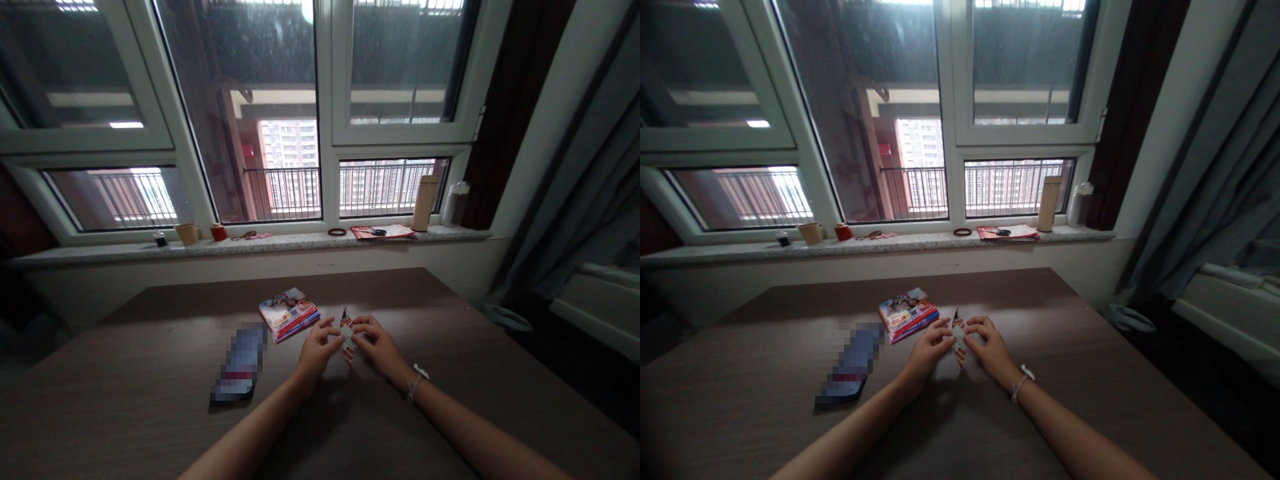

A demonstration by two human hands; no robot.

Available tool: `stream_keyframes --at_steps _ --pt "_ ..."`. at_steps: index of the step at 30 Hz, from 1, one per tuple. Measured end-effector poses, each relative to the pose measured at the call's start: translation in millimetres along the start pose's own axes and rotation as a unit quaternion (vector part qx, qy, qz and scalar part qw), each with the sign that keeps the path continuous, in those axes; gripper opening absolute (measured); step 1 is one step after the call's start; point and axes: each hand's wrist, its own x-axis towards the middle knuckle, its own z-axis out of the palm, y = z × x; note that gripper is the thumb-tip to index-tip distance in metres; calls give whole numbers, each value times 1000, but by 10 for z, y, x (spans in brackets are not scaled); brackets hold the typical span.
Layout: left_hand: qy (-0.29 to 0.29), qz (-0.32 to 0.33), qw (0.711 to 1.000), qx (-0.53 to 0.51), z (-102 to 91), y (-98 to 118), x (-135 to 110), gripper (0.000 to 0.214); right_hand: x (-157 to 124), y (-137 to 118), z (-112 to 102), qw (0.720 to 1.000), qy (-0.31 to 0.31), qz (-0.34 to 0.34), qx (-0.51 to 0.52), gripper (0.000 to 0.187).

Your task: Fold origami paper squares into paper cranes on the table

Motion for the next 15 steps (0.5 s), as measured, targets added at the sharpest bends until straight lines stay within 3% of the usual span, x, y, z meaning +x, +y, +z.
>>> stream_keyframes --at_steps 15 --pt "-8 -4 1000 -11 13 -24 -8 24 7 64 -22 999 31 11 -17 23"
